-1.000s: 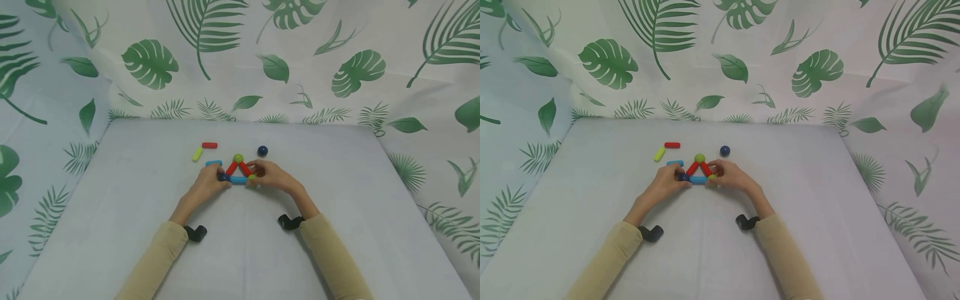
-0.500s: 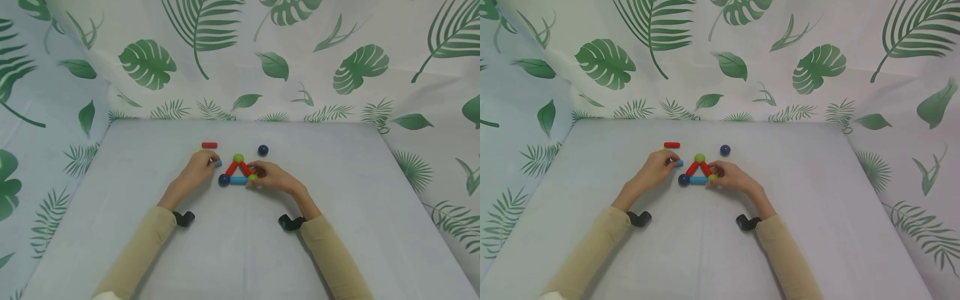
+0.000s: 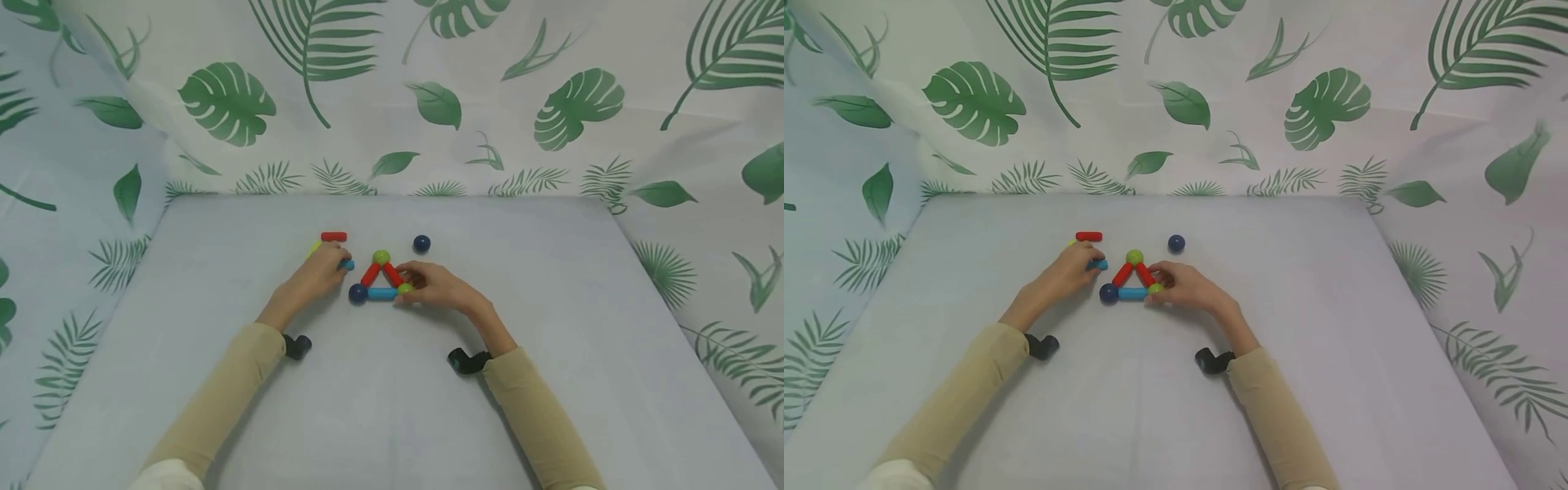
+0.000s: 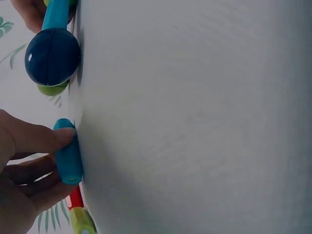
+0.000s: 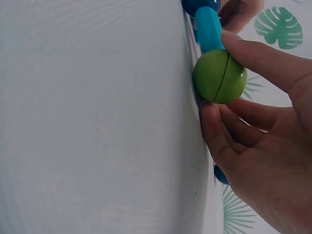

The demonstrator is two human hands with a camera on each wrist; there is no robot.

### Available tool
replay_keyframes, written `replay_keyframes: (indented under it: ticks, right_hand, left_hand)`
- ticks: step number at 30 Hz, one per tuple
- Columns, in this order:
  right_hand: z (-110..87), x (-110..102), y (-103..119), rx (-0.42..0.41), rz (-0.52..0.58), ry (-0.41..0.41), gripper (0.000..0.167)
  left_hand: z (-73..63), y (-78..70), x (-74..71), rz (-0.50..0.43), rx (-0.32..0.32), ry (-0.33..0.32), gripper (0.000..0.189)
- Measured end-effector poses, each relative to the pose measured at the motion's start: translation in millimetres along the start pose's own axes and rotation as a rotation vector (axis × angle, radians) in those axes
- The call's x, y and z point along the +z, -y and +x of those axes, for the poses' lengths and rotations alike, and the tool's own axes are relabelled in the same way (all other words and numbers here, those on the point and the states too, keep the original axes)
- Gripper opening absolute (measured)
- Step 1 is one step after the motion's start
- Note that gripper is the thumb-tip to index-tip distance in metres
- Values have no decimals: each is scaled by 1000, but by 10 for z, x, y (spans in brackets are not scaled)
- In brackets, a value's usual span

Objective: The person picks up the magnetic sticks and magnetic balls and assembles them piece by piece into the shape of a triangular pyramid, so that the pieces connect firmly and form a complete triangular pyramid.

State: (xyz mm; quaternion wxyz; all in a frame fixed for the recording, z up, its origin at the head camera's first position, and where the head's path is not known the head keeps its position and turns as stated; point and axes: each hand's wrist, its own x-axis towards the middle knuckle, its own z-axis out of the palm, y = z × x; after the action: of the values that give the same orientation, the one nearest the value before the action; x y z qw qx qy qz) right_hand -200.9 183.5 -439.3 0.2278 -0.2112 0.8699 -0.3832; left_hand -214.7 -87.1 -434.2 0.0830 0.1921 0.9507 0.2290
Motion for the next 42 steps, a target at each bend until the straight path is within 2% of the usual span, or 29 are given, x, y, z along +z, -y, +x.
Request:
replay_keyframes:
  ticks: [5, 10, 15, 18, 21, 26, 34, 38, 42]
  right_hand:
    - [10, 0, 32, 19, 0, 6, 62]
    - [22, -3, 42, 18, 2, 7, 62]
    - [39, -17, 22, 14, -8, 6, 61]
    - [45, -30, 13, 13, -10, 4, 61]
    - [39, -40, 16, 9, -10, 1, 61]
    - [39, -44, 13, 4, -6, 0, 62]
    - [35, -33, 12, 12, 2, -5, 61]
    - [20, -19, 15, 12, 1, 1, 62]
    - [-1, -6, 24, 6, -2, 5, 61]
  left_hand:
    - [19, -5, -32, -5, 7, -1, 34]
    - [37, -42, -83, -86, 1, -16, 35]
    - [7, -73, -121, -276, 22, -3, 32]
    - [-42, -100, -153, -410, 10, 13, 32]
    - [-88, -144, -184, -481, -4, 27, 31]
    - [-109, -187, -167, -484, 5, 32, 29]
    - [-138, -168, -161, -495, 19, 29, 27]
    - [-177, -116, -219, -507, -14, 38, 28]
    - [-160, -38, -271, -458, -38, -15, 29]
